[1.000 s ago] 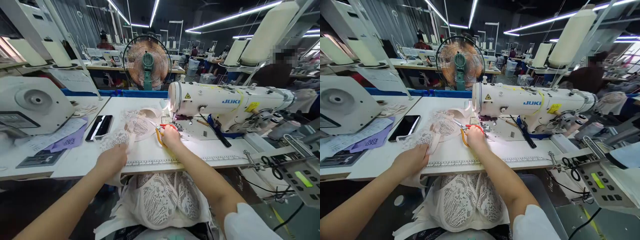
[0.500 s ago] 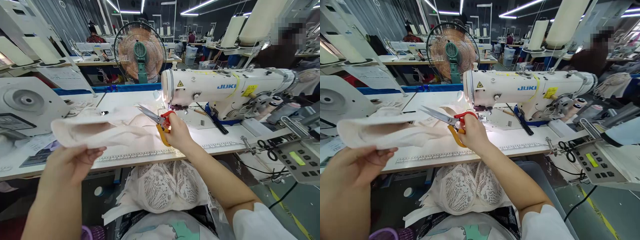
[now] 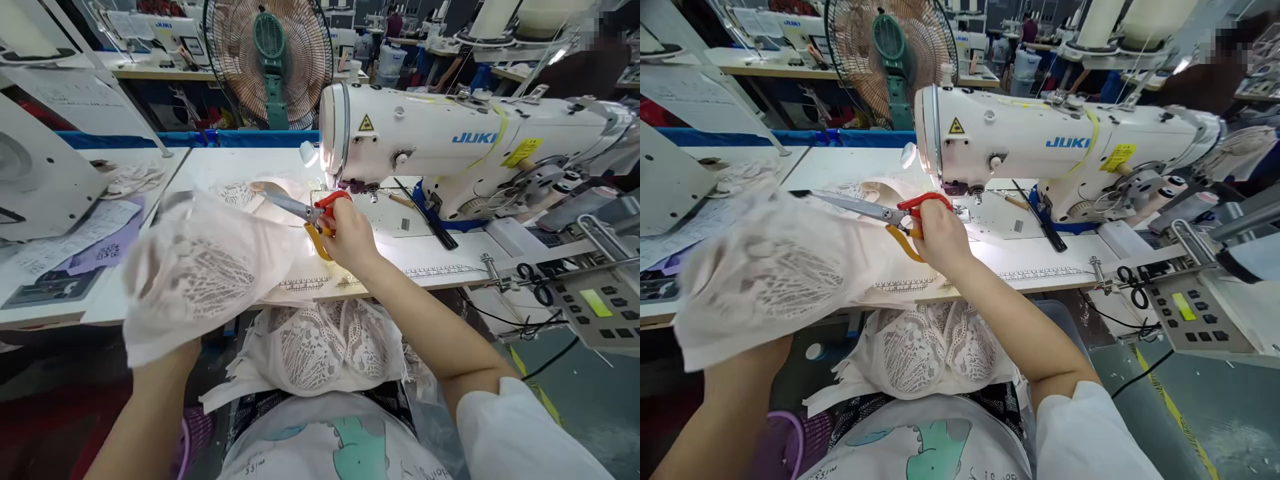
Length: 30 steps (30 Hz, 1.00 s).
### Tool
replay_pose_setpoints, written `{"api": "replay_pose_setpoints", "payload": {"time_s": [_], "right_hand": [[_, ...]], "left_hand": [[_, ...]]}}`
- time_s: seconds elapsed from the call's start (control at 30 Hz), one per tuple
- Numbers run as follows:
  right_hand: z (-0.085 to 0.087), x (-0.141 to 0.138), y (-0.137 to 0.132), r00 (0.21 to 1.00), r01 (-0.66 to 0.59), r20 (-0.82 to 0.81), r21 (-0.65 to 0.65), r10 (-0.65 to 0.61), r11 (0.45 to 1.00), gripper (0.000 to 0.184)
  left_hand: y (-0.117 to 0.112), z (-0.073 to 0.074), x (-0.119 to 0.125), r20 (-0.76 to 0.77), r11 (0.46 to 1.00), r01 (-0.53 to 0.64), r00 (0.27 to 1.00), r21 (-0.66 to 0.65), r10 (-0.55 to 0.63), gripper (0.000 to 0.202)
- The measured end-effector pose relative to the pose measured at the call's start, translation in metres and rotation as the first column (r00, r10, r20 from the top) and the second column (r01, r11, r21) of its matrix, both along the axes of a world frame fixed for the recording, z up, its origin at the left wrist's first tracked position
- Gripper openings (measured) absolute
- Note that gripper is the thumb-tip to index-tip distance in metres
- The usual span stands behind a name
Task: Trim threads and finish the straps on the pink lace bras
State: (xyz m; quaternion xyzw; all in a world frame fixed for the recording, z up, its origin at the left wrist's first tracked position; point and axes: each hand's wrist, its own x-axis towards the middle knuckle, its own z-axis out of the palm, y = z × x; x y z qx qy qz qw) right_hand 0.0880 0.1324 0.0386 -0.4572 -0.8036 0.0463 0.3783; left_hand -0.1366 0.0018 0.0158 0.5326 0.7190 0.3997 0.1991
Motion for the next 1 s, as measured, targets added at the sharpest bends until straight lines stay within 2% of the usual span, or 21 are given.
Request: {"api": "replay_pose_setpoints", "payload": {"time_s": [0.03, 0.07, 0.1, 0.13, 0.2, 0.27, 0.37, 0.47, 0.53, 0.57, 0.63, 0.7, 0.73, 0.8, 0.87, 0.93, 1.0], "right_hand": [[0.003, -0.001, 0.0, 1.0, -0.004, -0.025, 0.026, 0.004, 1.0, 0.016], [0.005, 0.0, 0.0, 0.999, -0.012, -0.043, 0.049, 0.014, 0.999, 0.015], [0.005, 0.001, -0.003, 0.998, -0.028, -0.051, 0.065, 0.031, 0.998, 0.015], [0.004, 0.002, -0.006, 0.997, -0.054, -0.048, 0.071, 0.058, 0.996, 0.015], [-0.005, 0.006, -0.017, 0.991, -0.132, -0.018, 0.039, 0.133, 0.991, 0.012], [-0.02, 0.01, -0.031, 0.977, -0.213, 0.019, -0.021, 0.213, 0.977, 0.009], [-0.045, 0.014, -0.049, 0.961, -0.268, 0.057, -0.069, 0.272, 0.961, 0.006], [-0.056, 0.018, -0.054, 0.973, -0.224, 0.03, -0.114, 0.229, 0.968, 0.008], [-0.049, 0.02, -0.05, 0.981, -0.193, -0.04, -0.14, 0.189, 0.971, 0.009], [-0.042, 0.02, -0.046, 0.983, -0.174, -0.086, -0.123, 0.164, 0.977, 0.009], [-0.024, 0.021, -0.038, 0.979, -0.099, -0.178, -0.012, 0.095, 0.995, 0.012], [-0.01, 0.02, -0.031, 0.967, -0.016, -0.25, 0.148, 0.053, 0.989, 0.015], [-0.007, 0.02, -0.028, 0.963, -0.007, -0.261, 0.213, 0.064, 0.977, 0.016], [-0.009, 0.016, -0.026, 0.965, -0.079, -0.217, 0.303, 0.15, 0.95, 0.016], [-0.023, 0.011, -0.027, 0.96, -0.206, -0.107, 0.362, 0.26, 0.909, 0.015], [-0.043, 0.005, -0.032, 0.946, -0.296, 0.0, 0.406, 0.324, 0.864, 0.016], [-0.06, 0.002, -0.041, 0.936, -0.339, 0.063, 0.42, 0.345, 0.842, 0.017]], "left_hand": [[0.005, 0.006, 0.004, 0.053, 0.999, 0.025, 0.998, 0.042, -0.027, 0.043], [0.01, 0.009, 0.008, 0.224, 0.996, -0.009, 0.975, 0.088, -0.011, 0.043], [0.013, 0.011, 0.013, 0.448, 0.991, -0.081, 0.894, 0.104, 0.026, 0.04], [0.015, 0.01, 0.017, 0.621, 0.988, -0.133, 0.782, 0.08, 0.055, 0.036], [0.016, 0.005, 0.024, 0.834, 0.977, -0.21, 0.534, -0.026, 0.137, 0.028], [0.011, -0.002, 0.028, 0.886, 0.965, -0.242, 0.418, -0.102, 0.199, 0.033], [0.002, -0.005, 0.03, 0.925, 0.957, -0.266, 0.324, -0.112, 0.198, 0.039], [0.002, 0.006, 0.031, 0.945, 0.965, -0.223, 0.259, -0.141, 0.198, 0.034], [0.008, 0.021, 0.033, 0.96, 0.977, -0.179, 0.231, -0.118, 0.159, 0.03], [0.013, 0.03, 0.034, 0.966, 0.982, -0.17, 0.227, -0.084, 0.122, 0.03], [0.02, 0.045, 0.038, 0.97, 0.982, -0.189, 0.241, 0.012, 0.034, 0.03], [0.025, 0.051, 0.042, 0.956, 0.969, -0.224, 0.292, 0.106, -0.037, 0.026], [0.026, 0.048, 0.044, 0.944, 0.961, -0.242, 0.325, 0.136, -0.052, 0.025], [0.026, 0.035, 0.042, 0.916, 0.949, -0.281, 0.401, 0.144, -0.021, 0.029], [0.025, 0.015, 0.034, 0.879, 0.959, -0.272, 0.472, 0.077, 0.063, 0.037], [0.017, -0.003, 0.021, 0.818, 0.975, -0.219, 0.551, -0.048, 0.164, 0.041], [-0.002, -0.013, 0.004, 0.685, 0.967, -0.102, 0.689, -0.232, 0.237, 0.038]]}}
